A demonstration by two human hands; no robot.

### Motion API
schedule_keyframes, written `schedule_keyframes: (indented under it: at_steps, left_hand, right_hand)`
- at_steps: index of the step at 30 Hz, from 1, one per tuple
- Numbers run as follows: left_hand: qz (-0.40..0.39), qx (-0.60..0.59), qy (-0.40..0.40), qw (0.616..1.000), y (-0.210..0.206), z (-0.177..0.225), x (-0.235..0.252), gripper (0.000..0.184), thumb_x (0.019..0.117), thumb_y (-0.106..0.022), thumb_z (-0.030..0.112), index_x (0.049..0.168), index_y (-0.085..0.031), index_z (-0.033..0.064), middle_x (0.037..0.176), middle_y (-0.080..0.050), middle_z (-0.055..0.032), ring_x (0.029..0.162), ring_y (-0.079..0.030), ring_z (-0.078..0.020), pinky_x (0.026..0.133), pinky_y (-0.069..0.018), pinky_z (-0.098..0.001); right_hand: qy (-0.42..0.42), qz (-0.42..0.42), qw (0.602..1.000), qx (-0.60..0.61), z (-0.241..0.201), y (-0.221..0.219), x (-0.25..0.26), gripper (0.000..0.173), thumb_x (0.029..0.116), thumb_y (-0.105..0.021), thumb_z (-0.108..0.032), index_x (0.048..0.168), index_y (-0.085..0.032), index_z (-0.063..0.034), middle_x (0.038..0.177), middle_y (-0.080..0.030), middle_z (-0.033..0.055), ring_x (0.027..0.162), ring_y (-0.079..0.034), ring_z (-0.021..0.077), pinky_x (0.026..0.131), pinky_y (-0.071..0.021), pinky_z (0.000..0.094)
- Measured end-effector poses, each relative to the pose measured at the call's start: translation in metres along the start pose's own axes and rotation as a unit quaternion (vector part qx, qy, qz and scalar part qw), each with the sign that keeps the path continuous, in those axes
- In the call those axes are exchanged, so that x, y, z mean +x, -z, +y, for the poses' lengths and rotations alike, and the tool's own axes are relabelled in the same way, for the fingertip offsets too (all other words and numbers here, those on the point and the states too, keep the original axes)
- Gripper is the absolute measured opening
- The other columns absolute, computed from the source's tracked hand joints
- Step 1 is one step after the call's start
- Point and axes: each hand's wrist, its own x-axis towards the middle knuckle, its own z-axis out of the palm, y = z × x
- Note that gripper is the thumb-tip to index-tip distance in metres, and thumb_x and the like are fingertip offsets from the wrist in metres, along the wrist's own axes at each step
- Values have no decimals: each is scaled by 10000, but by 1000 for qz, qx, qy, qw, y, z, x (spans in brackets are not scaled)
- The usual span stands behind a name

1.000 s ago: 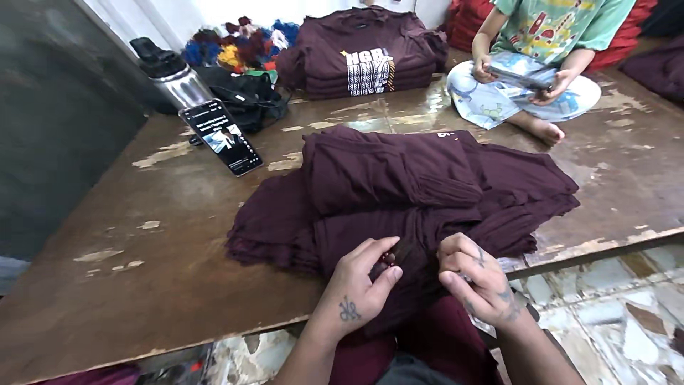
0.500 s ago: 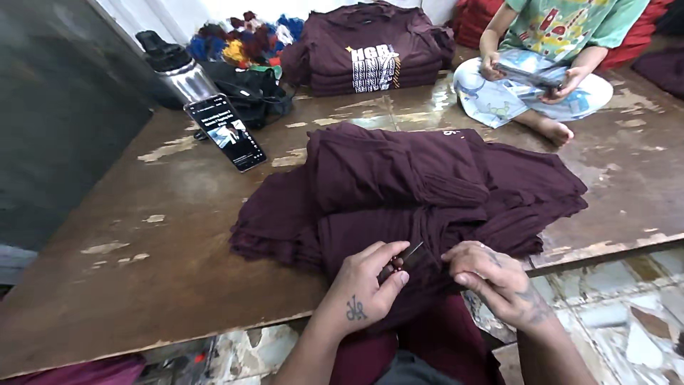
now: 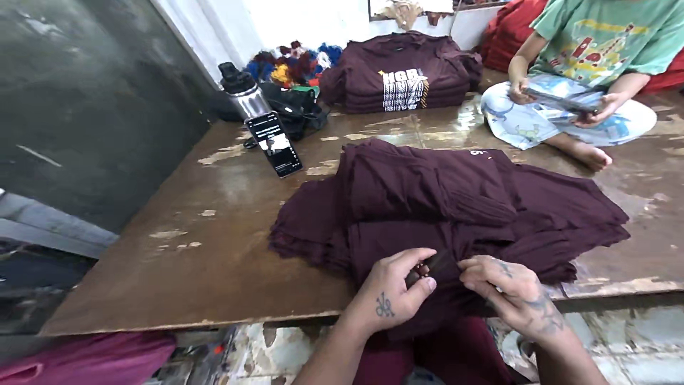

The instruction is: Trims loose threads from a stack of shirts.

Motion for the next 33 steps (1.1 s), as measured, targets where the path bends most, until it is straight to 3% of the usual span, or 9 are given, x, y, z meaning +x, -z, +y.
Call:
schedule_keyframes:
  at_steps: [5, 7, 10, 14, 23, 25, 28, 31, 33]
  left_hand:
    - [-15, 31, -17, 999, -3, -8, -3, 357, 921, -600, 97, 1251, -686, -9, 1041, -721, -123, 898, -687, -165, 815, -570, -309]
    - [-30, 31, -4, 999, 1, 1, 0, 350, 921, -601, 64, 1248, -680, -35, 1056, -716, -155, 910, -690, -208, 826, -569, -344]
    - [-5, -14, 28, 1000, -3, -9, -2, 377, 952, -562, 122, 1285, -654, -31, 1069, -715, -115, 904, -691, -134, 823, -578, -293]
    - [-14, -88, 99, 991, 2, 4, 5, 399, 971, -534, 88, 1337, -588, -60, 1036, -679, -119, 820, -672, -121, 743, -584, -284]
    - [0, -61, 57, 997, -6, -6, 5, 392, 963, -547, 132, 1300, -621, -54, 1011, -695, -77, 830, -670, -86, 742, -577, -251]
    - [0, -46, 51, 998, -7, -5, 5, 393, 967, -548, 143, 1301, -627, -49, 1038, -701, -93, 859, -672, -97, 775, -573, -256]
    - [2, -49, 54, 997, -7, -6, 5, 390, 974, -541, 145, 1306, -620, -45, 1022, -699, -74, 839, -671, -79, 749, -574, -241]
    - [5, -38, 44, 998, -7, -7, 3, 393, 961, -551, 138, 1295, -624, -57, 1024, -703, -78, 858, -670, -77, 770, -569, -233]
    - [6, 7, 26, 1000, -8, -5, 0, 385, 945, -566, 134, 1273, -656, -47, 1066, -717, -112, 912, -673, -110, 835, -555, -250]
  right_hand:
    - [-24, -14, 996, 85, 2, 6, -4, 256, 1085, -501, -242, 973, -641, -60, 1068, -744, 76, 1069, -708, 96, 951, -571, 240]
    - [-23, -28, 997, 70, 1, 6, -1, 252, 1085, -485, -245, 974, -612, -58, 1042, -714, 91, 1065, -691, 112, 949, -554, 238]
    - [-30, -31, 999, 17, -1, 5, 6, 217, 1051, -521, -216, 995, -650, -50, 1010, -701, 115, 1006, -685, 126, 901, -549, 220]
    - [-21, -52, 996, -66, -4, -4, 16, 185, 956, -576, -137, 892, -730, -56, 886, -686, 157, 763, -689, 247, 655, -573, 348]
    - [-65, -59, 996, 16, -7, 12, -4, 232, 1063, -431, -164, 968, -583, -16, 952, -644, 164, 942, -661, 211, 846, -539, 274]
    - [-81, -29, 996, 31, -7, 11, -5, 322, 1091, -430, -261, 990, -596, -5, 965, -656, 167, 965, -669, 181, 868, -540, 251]
    - [-99, -14, 994, -51, -13, 1, 1, 475, 1057, -491, -445, 987, -647, -2, 937, -677, 170, 882, -680, 208, 777, -558, 295]
    - [-86, -22, 988, -125, -10, -13, 6, 183, 917, -635, -188, 883, -681, -14, 875, -687, 177, 814, -706, 301, 717, -588, 384]
    - [-78, -28, 991, -100, -8, -7, 4, 142, 925, -604, -121, 865, -682, -18, 914, -714, 173, 860, -719, 290, 760, -591, 376]
